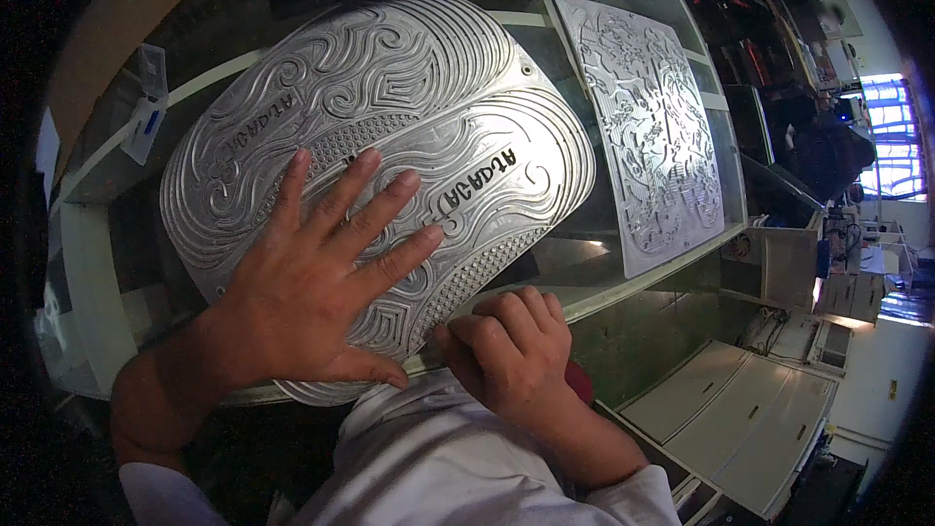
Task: The person holds a patterned metal plate on a glass table and scrapes along its edges and grooves using a small hand tool.
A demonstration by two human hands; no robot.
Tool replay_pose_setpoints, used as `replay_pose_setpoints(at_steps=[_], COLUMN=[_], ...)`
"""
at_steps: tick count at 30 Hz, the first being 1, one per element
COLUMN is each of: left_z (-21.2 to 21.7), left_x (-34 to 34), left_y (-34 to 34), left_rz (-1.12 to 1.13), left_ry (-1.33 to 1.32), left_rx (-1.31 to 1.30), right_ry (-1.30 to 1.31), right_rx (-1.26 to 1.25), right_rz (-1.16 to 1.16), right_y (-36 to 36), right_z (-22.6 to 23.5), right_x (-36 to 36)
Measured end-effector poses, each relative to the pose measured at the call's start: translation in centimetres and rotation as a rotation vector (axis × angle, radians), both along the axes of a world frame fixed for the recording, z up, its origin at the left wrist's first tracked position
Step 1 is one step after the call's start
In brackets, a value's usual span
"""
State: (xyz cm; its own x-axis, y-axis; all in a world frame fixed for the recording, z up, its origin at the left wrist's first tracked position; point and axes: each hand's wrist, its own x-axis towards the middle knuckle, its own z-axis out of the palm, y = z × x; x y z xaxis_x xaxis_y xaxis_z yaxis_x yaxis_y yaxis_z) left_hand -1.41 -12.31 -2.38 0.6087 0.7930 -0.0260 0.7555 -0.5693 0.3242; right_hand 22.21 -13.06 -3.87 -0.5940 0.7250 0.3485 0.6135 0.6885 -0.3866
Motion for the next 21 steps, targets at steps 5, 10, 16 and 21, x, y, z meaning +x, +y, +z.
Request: replay_pose_setpoints(at_steps=[5,10,16,21], left_z=[0.1,0.2,0.1,0.2], left_x=[0.1,0.0,0.1,0.1], left_y=[-0.1,0.0,-0.1,-0.1], left_rz=[0.003,0.004,-0.004,-0.005], left_ry=[-0.001,-0.011,-0.013,-0.008], left_rx=[-0.009,-0.028,-0.029,-0.031], right_ry=[0.003,0.005,0.036,0.063], right_rx=[0.009,0.025,0.07,0.094], right_rz=[0.002,-0.011,-0.023,-0.026], right_y=[-0.1,-0.2,-0.5,-0.6], right_z=[-0.3,-0.5,-0.9,-1.1], right_x=[0.1,-0.1,-0.2,-0.3])
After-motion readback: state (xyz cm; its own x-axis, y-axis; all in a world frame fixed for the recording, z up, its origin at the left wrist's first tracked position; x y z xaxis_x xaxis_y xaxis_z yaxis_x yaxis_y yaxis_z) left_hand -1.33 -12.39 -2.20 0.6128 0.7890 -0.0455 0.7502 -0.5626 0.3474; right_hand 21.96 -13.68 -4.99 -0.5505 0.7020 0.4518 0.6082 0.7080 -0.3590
